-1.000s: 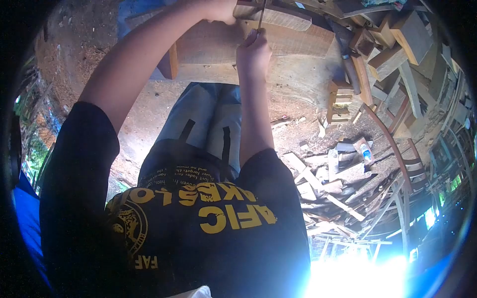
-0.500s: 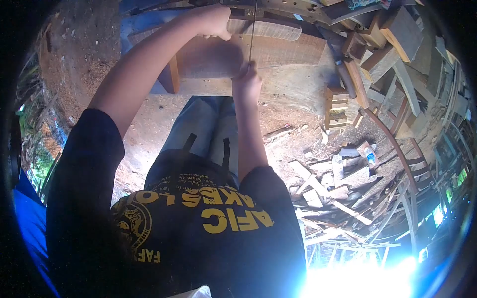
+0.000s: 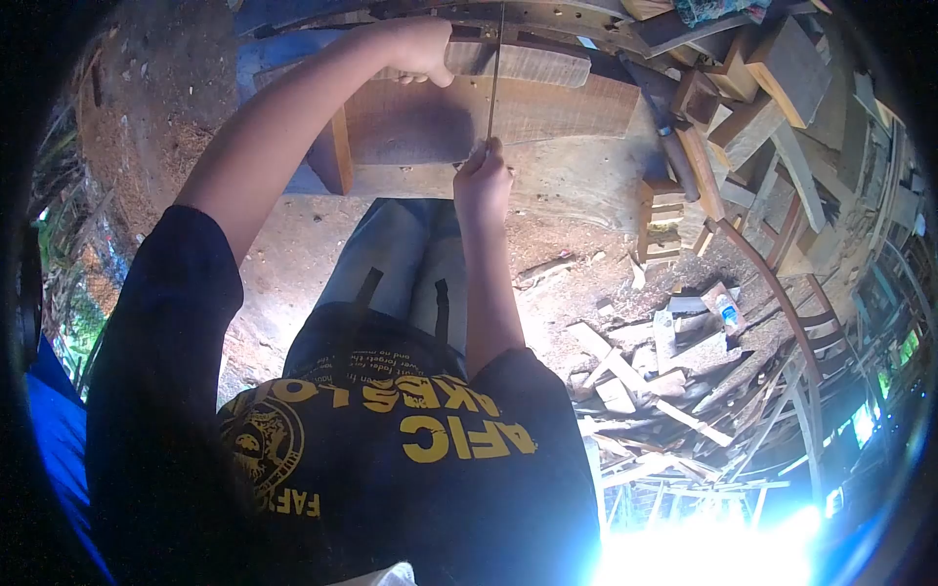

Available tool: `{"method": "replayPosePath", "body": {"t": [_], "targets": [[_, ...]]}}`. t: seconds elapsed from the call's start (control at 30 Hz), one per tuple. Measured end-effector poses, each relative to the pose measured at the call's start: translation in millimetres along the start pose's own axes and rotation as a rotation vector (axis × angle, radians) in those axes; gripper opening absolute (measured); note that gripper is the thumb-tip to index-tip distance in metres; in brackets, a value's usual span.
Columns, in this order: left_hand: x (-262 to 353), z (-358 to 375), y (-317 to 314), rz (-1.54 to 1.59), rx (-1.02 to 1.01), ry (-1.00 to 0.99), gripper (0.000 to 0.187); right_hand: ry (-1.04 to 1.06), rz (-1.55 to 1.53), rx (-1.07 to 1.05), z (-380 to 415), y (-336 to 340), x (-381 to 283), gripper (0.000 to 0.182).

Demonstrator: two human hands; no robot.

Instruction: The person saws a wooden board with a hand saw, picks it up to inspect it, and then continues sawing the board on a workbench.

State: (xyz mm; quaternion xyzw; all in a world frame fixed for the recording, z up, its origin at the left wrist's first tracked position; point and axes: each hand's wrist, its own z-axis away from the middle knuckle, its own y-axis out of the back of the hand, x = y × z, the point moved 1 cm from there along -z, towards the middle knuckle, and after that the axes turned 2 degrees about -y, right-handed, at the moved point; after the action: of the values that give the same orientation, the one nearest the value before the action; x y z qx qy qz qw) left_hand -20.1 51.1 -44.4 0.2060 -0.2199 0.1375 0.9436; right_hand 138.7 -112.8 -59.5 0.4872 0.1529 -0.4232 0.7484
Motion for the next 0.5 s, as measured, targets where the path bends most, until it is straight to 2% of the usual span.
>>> {"method": "replayPosePath", "body": {"t": [0.03, 0.07, 0.17, 0.2, 0.33, 0.4, 0.5], "targets": [[4, 4, 2, 0.002, -0.002, 0.0, 0.029, -0.02, -0.01, -0.002, -1, 2, -4, 0.024], [8, 6, 4, -0.022, -0.021, -0.011, 0.028, 0.043, 0.121, -0.002, -16, 0, -8, 0.023], [13, 12, 14, -0.042, -0.071, 0.032, 0.027, -0.014, 0.1, -0.011, -37, 13, -46, 0.022], [13, 12, 16, -0.044, -0.106, 0.084, 0.028, 0.003, 0.117, -0.007, -34, 11, -42, 0.022], [2, -1, 16, 0.003, -0.158, 0.045, 0.027, -0.03, 0.122, -0.02, 4, -1, 11, 0.022], [-1, -5, 15, 0.037, -0.187, 0.03, 0.025, 0.039, 0.025, 0.047, 16, -3, 25, 0.022], [-11, -17, 11, 0.071, -0.245, -0.063, 0.022, -0.048, 0.13, -0.039, -11, 3, -9, 0.021]]}}
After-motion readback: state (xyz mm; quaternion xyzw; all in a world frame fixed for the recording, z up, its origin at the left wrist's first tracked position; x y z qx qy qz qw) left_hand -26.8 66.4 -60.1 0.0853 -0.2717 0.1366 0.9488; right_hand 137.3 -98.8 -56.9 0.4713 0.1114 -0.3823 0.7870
